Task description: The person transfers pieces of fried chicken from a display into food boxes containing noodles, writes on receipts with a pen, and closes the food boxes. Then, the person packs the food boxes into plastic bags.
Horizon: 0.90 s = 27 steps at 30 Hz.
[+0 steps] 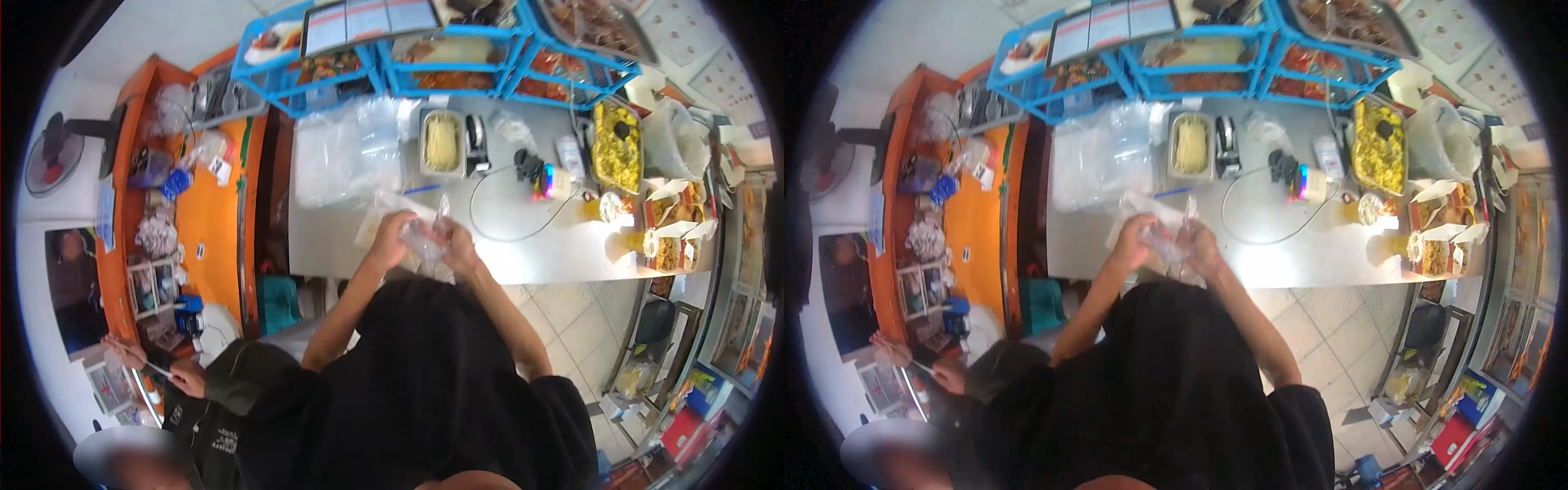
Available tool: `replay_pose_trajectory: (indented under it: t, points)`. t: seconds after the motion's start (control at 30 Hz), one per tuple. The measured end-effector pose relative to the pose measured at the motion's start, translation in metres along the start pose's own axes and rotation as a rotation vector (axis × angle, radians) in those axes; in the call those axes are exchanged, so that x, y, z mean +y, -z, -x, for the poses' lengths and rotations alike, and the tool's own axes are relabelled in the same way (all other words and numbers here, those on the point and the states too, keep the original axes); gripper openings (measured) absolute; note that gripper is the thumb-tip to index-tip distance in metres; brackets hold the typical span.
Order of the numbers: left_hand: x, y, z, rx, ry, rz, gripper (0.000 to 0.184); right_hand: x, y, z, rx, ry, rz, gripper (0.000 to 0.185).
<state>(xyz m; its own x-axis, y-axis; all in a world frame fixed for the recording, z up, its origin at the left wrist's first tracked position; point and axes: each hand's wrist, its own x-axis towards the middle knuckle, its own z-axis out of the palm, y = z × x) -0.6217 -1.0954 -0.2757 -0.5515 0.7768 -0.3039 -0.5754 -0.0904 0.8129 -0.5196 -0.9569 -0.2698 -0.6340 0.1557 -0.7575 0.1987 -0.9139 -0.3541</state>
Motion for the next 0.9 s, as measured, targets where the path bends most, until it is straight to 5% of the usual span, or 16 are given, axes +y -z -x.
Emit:
replay_pose_trajectory:
  t: [0.07,0.1,0.2,0.23,0.33,0.53,0.6,0.7,0.83,0.9]
  points:
    - [0.012,-0.008,-0.009,-0.138,0.256,0.645,0.035,0.009,0.034,-0.023,-0.205,0.098,0.016,0.017]
    - [-0.009,0.007,-0.018,-0.23,0.208,0.719,0.049,0.006,0.04,-0.023,-0.252,0.112,-0.041,0.012]
    - [0.029,-0.056,-0.003,0.065,0.144,0.481,0.061,-0.002,0.032,-0.016,-0.207,0.23,-0.167,0.004]
    - [0.043,-0.062,0.006,-0.14,0.072,0.387,0.061,-0.007,0.019,-0.004,-0.023,0.283,-0.121,0.004]
    - [0.004,-0.024,-0.02,-0.135,-0.085,-0.214,0.053,-0.004,0.009,-0.008,0.03,0.352,0.142,0.015]
    - [0.025,-0.05,-0.013,0.042,0.012,-0.422,0.056,-0.014,0.005,-0.006,-0.499,0.351,0.151,0.023]
    - [-0.006,-0.041,-0.028,0.149,-0.244,-0.644,0.067,-0.009,-0.002,-0.007,-0.281,0.442,0.426,0.027]
    - [0.002,-0.045,-0.023,0.09,-0.139,-0.609,0.081,-0.015,0.005,-0.009,0.034,0.323,0.558,0.033]
    - [-0.003,-0.002,-0.025,-0.254,0.01,-0.098,0.091,-0.035,0.011,-0.003,-0.36,0.196,0.006,0.025]
    - [0.012,0.003,-0.027,-0.237,0.16,-0.091,0.09,-0.039,0.03,-0.013,-0.456,0.45,0.665,0.027]
